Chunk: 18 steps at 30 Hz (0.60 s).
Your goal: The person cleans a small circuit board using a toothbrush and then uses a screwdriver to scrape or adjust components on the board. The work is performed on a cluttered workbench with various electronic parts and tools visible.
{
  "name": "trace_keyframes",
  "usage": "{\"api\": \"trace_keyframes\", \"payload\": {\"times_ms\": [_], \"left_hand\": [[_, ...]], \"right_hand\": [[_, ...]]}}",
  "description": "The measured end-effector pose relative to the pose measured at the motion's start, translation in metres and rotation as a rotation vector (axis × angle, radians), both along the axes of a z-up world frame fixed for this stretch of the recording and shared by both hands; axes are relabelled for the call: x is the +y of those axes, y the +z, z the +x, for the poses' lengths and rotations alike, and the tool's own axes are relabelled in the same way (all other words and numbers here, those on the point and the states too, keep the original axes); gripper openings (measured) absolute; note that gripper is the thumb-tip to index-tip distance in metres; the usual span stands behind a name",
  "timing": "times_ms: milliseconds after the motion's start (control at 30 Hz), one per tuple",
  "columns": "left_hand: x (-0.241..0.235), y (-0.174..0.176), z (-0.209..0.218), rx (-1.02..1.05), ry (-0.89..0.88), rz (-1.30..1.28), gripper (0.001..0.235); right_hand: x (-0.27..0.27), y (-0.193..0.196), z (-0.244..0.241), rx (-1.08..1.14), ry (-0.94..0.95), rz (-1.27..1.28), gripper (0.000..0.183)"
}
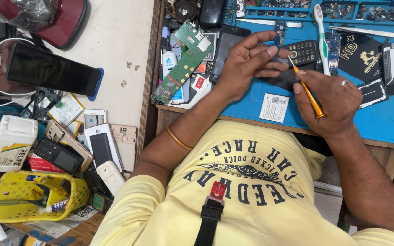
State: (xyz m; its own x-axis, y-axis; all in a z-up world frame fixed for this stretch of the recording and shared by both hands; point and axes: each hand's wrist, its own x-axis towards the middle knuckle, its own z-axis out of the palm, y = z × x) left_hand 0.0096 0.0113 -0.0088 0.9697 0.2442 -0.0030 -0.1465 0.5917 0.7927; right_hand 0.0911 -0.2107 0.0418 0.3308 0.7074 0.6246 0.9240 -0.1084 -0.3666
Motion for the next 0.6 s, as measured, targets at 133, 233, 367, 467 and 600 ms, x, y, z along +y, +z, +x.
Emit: {"api": "trace_keyframes", "payload": {"times_ms": [133, 233, 367, 467, 600], "left_hand": [[0.0014, -0.0001, -0.0011, 0.001, -0.047, 0.001, 0.042], [-0.0003, -0.0013, -0.0014, 0.001, -0.057, 0.046, 0.040], [-0.0023, -0.0036, -0.0012, -0.002, -0.049, 0.132, 0.040], [-0.0029, -0.0050, -0.0010, -0.006, -0.062, 0.163, 0.038], [-0.0034, -0.0063, -0.0012, -0.054, -0.107, 0.220, 0.037]], "right_hand": [[-0.0030, -0.0079, 0.0032, 0.013, 0.022, 0.012, 0.027], [-0.0033, -0.0094, 0.0039, 0.026, 0.025, 0.021, 0.026], [-0.0012, -0.0055, 0.0024, 0.037, 0.032, 0.022, 0.024], [0.0015, -0.0021, 0.0010, 0.020, 0.033, 0.038, 0.022], [0.0012, -0.0009, 0.0008, 0.077, 0.017, 0.009, 0.020]]}}
